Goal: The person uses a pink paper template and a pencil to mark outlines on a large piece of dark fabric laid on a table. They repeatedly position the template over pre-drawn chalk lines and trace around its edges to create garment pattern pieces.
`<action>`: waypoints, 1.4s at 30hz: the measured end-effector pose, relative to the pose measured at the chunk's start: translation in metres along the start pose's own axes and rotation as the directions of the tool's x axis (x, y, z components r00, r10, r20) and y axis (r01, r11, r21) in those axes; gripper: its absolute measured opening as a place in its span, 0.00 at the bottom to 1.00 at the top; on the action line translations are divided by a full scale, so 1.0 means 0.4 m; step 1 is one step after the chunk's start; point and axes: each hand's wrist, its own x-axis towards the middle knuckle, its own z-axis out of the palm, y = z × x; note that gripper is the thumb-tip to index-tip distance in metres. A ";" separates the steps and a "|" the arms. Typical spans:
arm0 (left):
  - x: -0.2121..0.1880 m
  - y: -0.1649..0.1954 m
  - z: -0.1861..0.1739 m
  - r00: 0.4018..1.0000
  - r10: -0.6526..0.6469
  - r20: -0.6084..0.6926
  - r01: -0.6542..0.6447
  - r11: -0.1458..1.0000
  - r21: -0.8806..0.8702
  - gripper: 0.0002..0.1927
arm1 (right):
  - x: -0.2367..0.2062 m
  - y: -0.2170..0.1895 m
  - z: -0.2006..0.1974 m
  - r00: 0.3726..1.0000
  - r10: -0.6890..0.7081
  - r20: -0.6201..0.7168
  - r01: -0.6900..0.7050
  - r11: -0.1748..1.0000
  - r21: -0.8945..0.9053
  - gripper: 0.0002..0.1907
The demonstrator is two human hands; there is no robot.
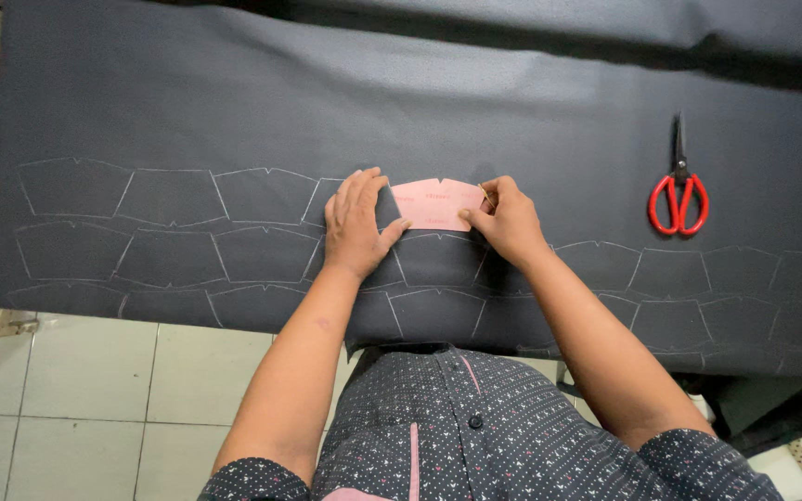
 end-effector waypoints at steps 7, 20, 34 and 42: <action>0.010 -0.005 0.000 0.999 -0.032 0.025 0.031 0.999 0.023 0.35 | 0.009 -0.002 0.005 1.000 0.029 0.011 -0.030 0.999 0.036 0.25; 0.001 -0.019 0.096 0.960 0.253 0.120 -0.268 0.954 0.132 0.11 | 0.026 -0.037 -0.010 0.998 0.051 0.047 -0.046 0.992 -0.114 0.35; -0.050 0.224 0.139 0.923 0.144 0.356 -0.270 0.904 0.333 0.51 | 0.043 -0.206 0.013 0.854 -0.504 0.129 0.503 0.863 0.040 0.11; -0.034 0.243 0.099 0.829 0.068 0.555 -0.333 0.858 0.392 0.47 | 0.047 -0.245 0.039 0.800 -0.448 0.399 0.517 0.853 -0.077 0.13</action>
